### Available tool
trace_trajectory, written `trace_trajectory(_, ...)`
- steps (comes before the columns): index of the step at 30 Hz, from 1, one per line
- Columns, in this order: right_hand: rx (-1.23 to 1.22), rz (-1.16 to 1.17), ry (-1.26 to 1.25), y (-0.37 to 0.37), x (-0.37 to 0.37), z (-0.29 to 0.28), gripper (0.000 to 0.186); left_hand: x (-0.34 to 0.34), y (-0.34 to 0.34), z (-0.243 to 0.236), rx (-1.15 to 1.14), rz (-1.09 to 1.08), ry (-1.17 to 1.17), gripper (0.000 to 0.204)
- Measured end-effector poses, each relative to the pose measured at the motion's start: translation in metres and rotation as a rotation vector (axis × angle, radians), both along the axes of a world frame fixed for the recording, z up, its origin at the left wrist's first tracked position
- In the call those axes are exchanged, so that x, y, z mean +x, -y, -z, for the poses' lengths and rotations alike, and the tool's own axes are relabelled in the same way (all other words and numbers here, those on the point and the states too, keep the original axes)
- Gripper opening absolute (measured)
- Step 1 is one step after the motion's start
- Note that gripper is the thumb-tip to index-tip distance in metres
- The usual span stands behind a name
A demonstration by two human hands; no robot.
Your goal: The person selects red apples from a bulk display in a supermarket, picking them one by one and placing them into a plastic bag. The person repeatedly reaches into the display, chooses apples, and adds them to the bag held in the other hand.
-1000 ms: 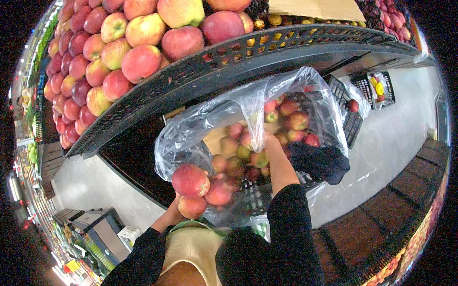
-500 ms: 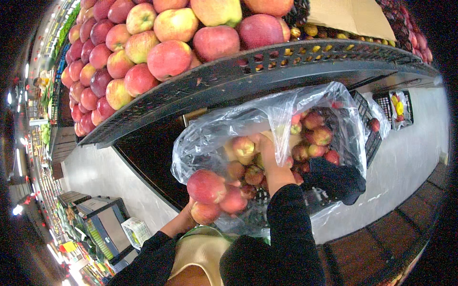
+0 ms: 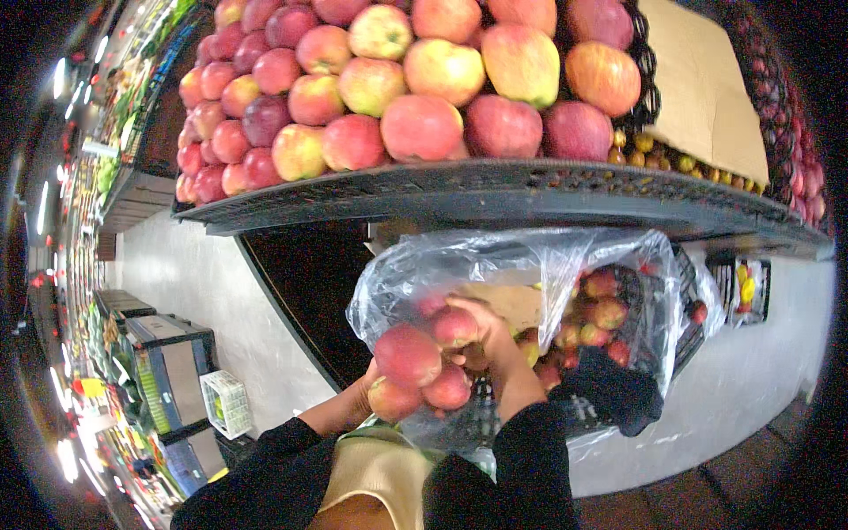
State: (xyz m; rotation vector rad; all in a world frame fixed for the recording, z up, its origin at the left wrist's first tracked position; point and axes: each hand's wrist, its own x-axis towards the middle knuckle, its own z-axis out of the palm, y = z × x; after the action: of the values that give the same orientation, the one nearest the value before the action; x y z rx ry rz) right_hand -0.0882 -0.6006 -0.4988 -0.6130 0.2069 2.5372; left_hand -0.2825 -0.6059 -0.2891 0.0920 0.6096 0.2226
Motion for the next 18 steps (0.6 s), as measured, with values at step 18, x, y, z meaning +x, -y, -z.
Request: trace_trajectory(18, 0.57, 0.761, 0.155, 0.141, 0.056, -0.158, 0.081, -0.027, 0.046, -0.083, 0.022, -0.163, 0.604, 0.054)
